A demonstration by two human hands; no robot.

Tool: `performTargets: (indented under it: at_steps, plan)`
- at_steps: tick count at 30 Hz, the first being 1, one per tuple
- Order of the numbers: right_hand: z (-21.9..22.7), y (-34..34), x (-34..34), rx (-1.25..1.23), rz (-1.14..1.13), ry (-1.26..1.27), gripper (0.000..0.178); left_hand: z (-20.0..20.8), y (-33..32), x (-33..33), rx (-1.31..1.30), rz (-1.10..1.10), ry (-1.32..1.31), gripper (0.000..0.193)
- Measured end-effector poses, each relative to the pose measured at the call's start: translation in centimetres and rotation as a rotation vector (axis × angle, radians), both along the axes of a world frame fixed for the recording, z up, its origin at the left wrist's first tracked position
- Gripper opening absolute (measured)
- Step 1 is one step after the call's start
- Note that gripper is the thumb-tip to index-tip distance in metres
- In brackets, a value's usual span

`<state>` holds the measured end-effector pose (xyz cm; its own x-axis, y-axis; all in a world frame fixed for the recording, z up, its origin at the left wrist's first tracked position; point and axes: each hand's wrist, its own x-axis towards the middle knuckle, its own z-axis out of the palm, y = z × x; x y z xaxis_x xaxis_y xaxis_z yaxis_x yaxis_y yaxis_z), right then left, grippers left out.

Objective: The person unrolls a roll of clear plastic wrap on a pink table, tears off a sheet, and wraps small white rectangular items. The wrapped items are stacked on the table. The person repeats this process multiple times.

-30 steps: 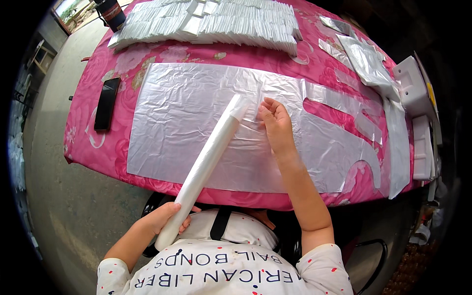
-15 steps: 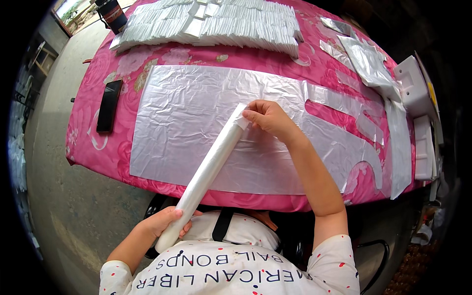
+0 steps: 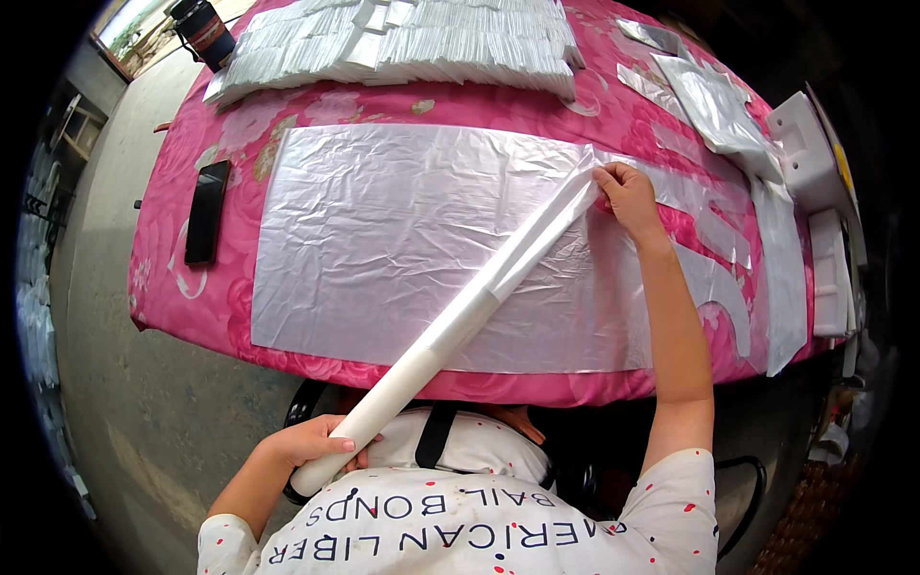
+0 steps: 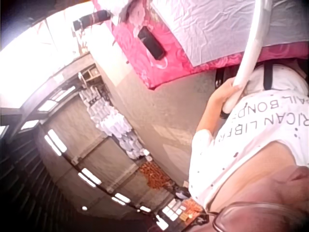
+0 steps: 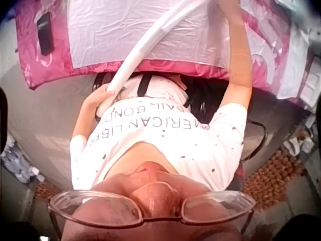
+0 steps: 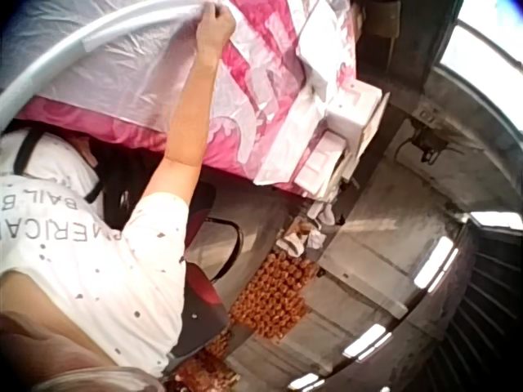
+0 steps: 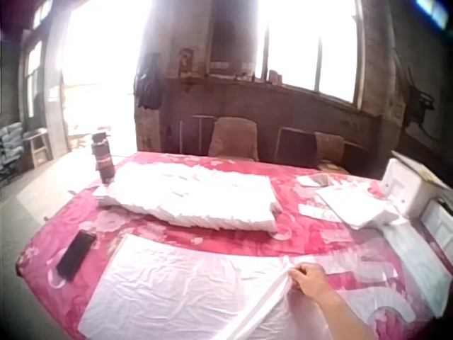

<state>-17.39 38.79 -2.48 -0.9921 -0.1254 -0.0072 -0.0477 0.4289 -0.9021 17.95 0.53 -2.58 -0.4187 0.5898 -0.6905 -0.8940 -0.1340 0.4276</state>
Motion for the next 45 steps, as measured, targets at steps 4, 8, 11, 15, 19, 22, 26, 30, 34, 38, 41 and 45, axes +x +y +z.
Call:
performTargets:
  at_steps: [4, 8, 11, 15, 19, 22, 26, 30, 34, 38, 41, 45]
  plan:
    - [-0.6, 6.9, -1.7, 0.215, -0.196, 0.152, 0.021, 0.9, -1.2, -0.3, -0.141, -0.136, 0.062, 0.053]
    - [-1.4, 8.2, -1.9, 0.092, -0.163, 0.158, 0.019, 2.9, -2.5, -3.5, -0.411, -0.602, 0.437, 0.05]
    - [-1.0, 5.4, -1.2, 0.035, -0.102, 0.16, 0.019, 5.2, 0.0, -9.0, -0.532, -0.768, 0.868, 0.05]
    - [-0.3, 0.0, -0.4, -0.066, 0.036, 0.036, 0.018, 6.6, 4.7, -13.9, -0.822, -0.732, 1.273, 0.047]
    - [-0.6, -3.1, -0.5, -0.013, 0.161, 0.084, 0.017, 4.1, 7.4, -17.3, -1.092, -0.515, 1.919, 0.048]
    - [-0.2, -3.6, -1.1, 0.028, 0.213, 0.071, 0.018, 2.5, 9.0, -16.8, -0.935, -0.374, 2.226, 0.051]
    - [0.7, -4.2, -1.3, 0.051, 0.232, -0.003, 0.019, 0.9, 10.6, -14.0, -0.695, -0.726, 2.002, 0.066]
    - [0.3, -4.0, -1.8, 0.016, 0.172, -0.092, 0.024, 0.0, 10.9, -12.9, -0.82, -0.881, 1.971, 0.086]
    - [1.3, -5.2, 0.8, 0.144, -0.056, 0.229, 0.031, -0.2, 11.6, -11.8, -0.867, -0.854, 1.959, 0.084]
    - [4.3, -6.3, 10.8, 0.19, 0.449, 0.33, 0.038, -0.7, 12.3, -10.1, -0.906, -0.799, 1.905, 0.082]
    - [3.1, -6.2, 16.4, 0.384, 0.528, 0.426, 0.047, -1.1, 12.8, -9.4, -0.932, -0.765, 1.901, 0.082]
    - [2.9, -4.5, 16.7, 0.577, 0.422, 0.51, 0.05, -0.8, 13.0, -9.2, -1.004, -0.775, 1.949, 0.081]
